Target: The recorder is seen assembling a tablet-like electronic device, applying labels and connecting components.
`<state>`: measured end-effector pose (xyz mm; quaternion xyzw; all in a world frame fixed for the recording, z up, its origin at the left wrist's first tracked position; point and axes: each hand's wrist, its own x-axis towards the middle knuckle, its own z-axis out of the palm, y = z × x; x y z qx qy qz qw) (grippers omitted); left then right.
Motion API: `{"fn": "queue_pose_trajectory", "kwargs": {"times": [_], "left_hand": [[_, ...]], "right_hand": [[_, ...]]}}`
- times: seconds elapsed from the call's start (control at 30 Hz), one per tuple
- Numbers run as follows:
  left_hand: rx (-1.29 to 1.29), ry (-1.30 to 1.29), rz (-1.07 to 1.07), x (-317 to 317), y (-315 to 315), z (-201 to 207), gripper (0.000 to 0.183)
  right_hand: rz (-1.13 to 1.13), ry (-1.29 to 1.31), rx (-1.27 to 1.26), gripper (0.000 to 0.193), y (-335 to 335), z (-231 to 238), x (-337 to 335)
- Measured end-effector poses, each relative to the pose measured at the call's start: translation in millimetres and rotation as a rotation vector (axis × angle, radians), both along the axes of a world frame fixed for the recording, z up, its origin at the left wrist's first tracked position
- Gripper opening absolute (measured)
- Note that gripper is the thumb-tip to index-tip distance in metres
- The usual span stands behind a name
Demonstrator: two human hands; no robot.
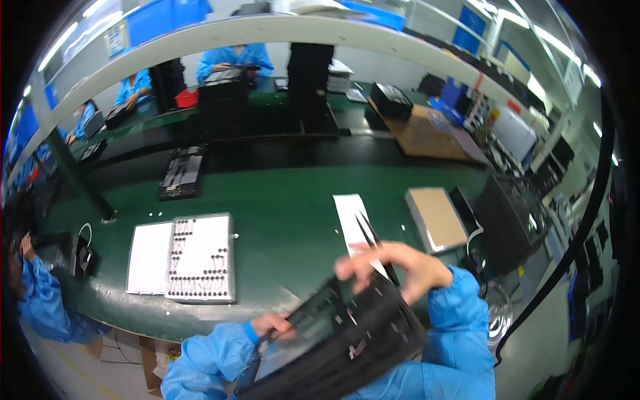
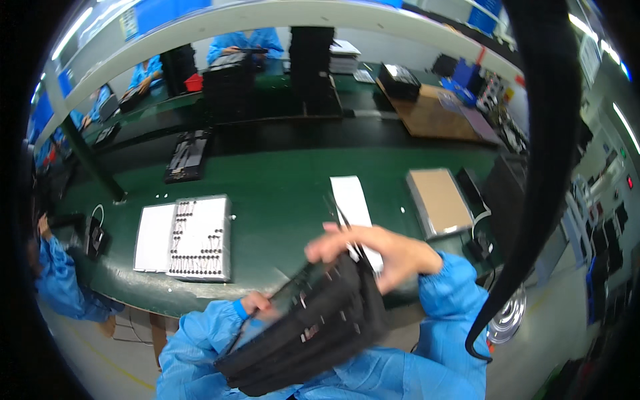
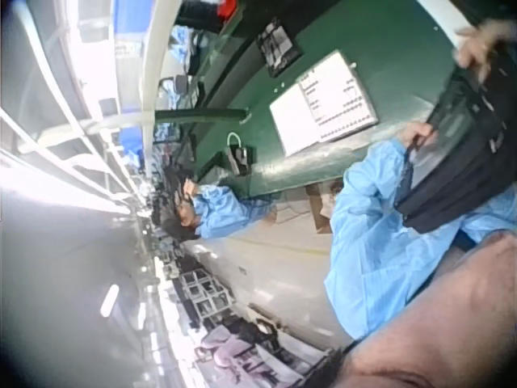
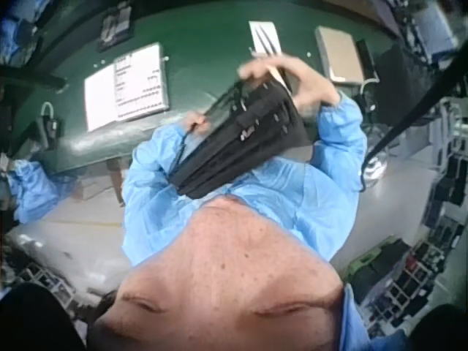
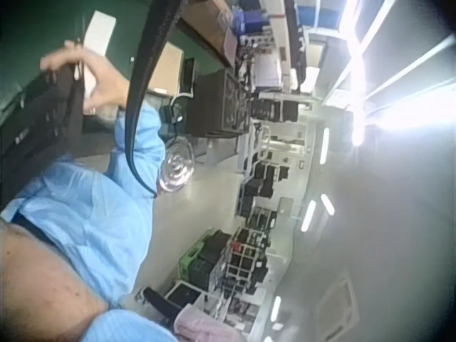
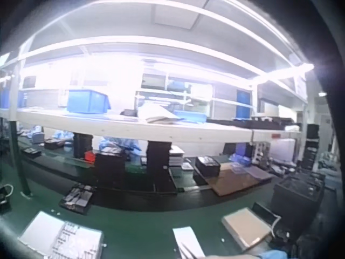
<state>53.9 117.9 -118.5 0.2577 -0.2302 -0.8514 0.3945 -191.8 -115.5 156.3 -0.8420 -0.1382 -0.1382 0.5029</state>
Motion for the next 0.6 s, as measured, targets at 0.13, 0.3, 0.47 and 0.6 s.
{"fn": "queue_pose_trajectory", "kwargs": {"times": [0.13,0.3,0.47,0.6], "left_hand": [[0.208,-0.305,0.617,38.1,78.9,-58.2,0.033],[0.216,-0.472,0.757,15.5,30.2,123.4,0.042],[0.205,-0.631,0.883,23.9,3.1,108.7,0.042],[0.126,-0.925,0.766,11.4,-21.8,137.3,0.06]], "right_hand": [[-0.37,0.123,-0.254,0.062,-60.6,-68.3,-3.6],[-0.497,0.18,-0.458,0.061,-95.6,-156.2,-5.7],[-0.477,0.094,-0.467,0.06,-112.0,-177.6,12.0],[-0.576,-0.125,-0.519,0.054,-113.5,-190.3,13.7]]}}
